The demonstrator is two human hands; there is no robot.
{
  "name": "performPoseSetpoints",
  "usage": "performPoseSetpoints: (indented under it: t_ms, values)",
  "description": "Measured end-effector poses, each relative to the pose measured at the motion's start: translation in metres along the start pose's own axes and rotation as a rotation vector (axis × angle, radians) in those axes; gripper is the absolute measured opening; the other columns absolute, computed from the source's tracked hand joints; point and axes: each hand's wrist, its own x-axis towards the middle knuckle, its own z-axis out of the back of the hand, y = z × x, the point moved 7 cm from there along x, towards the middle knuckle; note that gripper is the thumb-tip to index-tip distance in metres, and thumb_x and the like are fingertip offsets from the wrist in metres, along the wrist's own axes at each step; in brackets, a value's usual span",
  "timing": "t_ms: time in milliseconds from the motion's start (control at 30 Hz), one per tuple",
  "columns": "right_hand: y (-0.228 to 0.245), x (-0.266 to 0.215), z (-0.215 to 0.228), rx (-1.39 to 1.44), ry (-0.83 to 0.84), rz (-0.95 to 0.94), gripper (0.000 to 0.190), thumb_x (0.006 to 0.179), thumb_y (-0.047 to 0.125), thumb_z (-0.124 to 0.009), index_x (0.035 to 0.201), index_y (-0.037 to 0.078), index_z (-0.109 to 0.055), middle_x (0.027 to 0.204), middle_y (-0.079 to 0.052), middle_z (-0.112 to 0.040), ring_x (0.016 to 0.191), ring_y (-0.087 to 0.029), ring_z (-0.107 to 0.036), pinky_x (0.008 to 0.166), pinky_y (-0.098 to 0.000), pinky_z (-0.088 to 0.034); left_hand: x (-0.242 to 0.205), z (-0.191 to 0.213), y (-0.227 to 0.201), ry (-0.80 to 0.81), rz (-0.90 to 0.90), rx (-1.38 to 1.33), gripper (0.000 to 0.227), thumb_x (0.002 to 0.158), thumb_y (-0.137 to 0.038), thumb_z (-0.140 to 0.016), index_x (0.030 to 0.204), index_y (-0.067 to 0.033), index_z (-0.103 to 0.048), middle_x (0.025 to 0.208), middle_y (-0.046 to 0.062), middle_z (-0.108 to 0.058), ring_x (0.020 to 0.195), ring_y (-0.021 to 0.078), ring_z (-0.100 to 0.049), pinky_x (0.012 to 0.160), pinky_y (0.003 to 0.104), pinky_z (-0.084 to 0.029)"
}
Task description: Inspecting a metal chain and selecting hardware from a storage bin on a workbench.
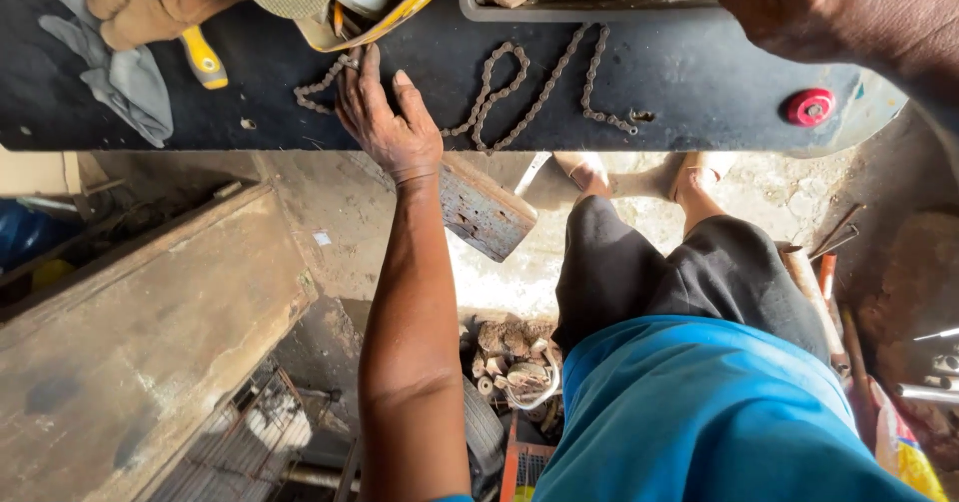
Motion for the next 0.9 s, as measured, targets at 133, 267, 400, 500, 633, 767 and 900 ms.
performPoseSetpoints:
  t_ms: [133,267,400,500,633,767,900]
  values:
    - [0.054,0.001,-0.012,0.233,-0.032,-0.076,0.019,0.129,-0.006,-0.064,0.111,-0.006,-0.071,0.096,-0.014,-0.075,0.085,-0.022,-0.076,0.069,-0.0301,-0.057,-0.004,0.002,0.001,-0.093,-0.047,-0.088,0.033,0.120,-0.028,-0.050,0.146,-0.0136,-0.066,0.146,0.010,-0.070,0.137,0.0345,-0.068,0.119,0.052,-0.051]
    - [0.087,-0.024,-0.033,0.613,-0.150,-0.003,0.010,0.133,-0.010,-0.061,0.124,-0.013,-0.063,0.104,-0.022,-0.068,0.088,-0.030,-0.074,0.079,-0.0359,-0.065,-0.017,-0.005,0.030,-0.141,0.004,-0.289,0.031,0.123,-0.027,-0.049,0.146,-0.0175,-0.066,0.137,0.006,-0.075,0.124,0.0258,-0.074,0.106,0.040,-0.064]
    - [0.138,-0.053,-0.037,0.656,-0.198,0.056,0.009,0.130,-0.009,-0.061,0.122,-0.005,-0.063,0.100,-0.014,-0.065,0.085,-0.022,-0.071,0.080,-0.0316,-0.064,-0.022,0.044,0.009,-0.090,0.133,-0.627,0.029,0.121,-0.020,-0.052,0.146,-0.0118,-0.065,0.134,0.016,-0.079,0.125,0.0254,-0.079,0.105,0.034,-0.067]
    - [0.134,-0.077,-0.053,0.808,-0.337,-0.250,0.005,0.124,0.006,-0.071,0.119,0.004,-0.071,0.100,-0.007,-0.072,0.084,-0.013,-0.070,0.076,-0.0238,-0.059,-0.032,0.081,-0.005,-0.029,0.286,-1.233,0.039,0.118,-0.016,-0.065,0.155,-0.0084,-0.057,0.127,0.027,-0.078,0.117,0.0326,-0.079,0.110,0.049,-0.066]
    - [0.167,-0.090,-0.063,0.729,-0.383,-0.160,0.012,0.131,0.004,-0.069,0.119,0.002,-0.069,0.106,-0.012,-0.074,0.086,-0.016,-0.071,0.078,-0.0266,-0.062,-0.037,0.136,-0.065,0.322,0.142,-1.465,0.050,0.117,-0.003,-0.056,0.165,-0.0129,-0.050,0.155,0.018,-0.068,0.142,0.0358,-0.069,0.125,0.054,-0.059]
    - [0.213,-0.092,-0.082,0.690,-0.311,0.018,0.007,0.127,-0.006,-0.069,0.121,-0.003,-0.069,0.111,-0.015,-0.073,0.099,-0.022,-0.073,0.091,-0.0326,-0.065,-0.042,0.163,-0.097,0.504,-0.008,-1.538,0.054,0.124,0.007,-0.044,0.174,-0.0125,-0.037,0.166,0.014,-0.062,0.164,0.0281,-0.056,0.149,0.050,-0.039]
    - [0.247,-0.091,-0.100,0.699,-0.302,0.020,0.004,0.124,-0.004,-0.068,0.120,-0.004,-0.068,0.103,-0.015,-0.072,0.088,-0.019,-0.071,0.078,-0.0296,-0.063,-0.037,0.176,-0.105,0.456,-0.079,-1.384,0.043,0.129,-0.010,-0.048,0.172,-0.0135,-0.039,0.162,0.010,-0.064,0.161,0.0240,-0.058,0.148,0.040,-0.044]
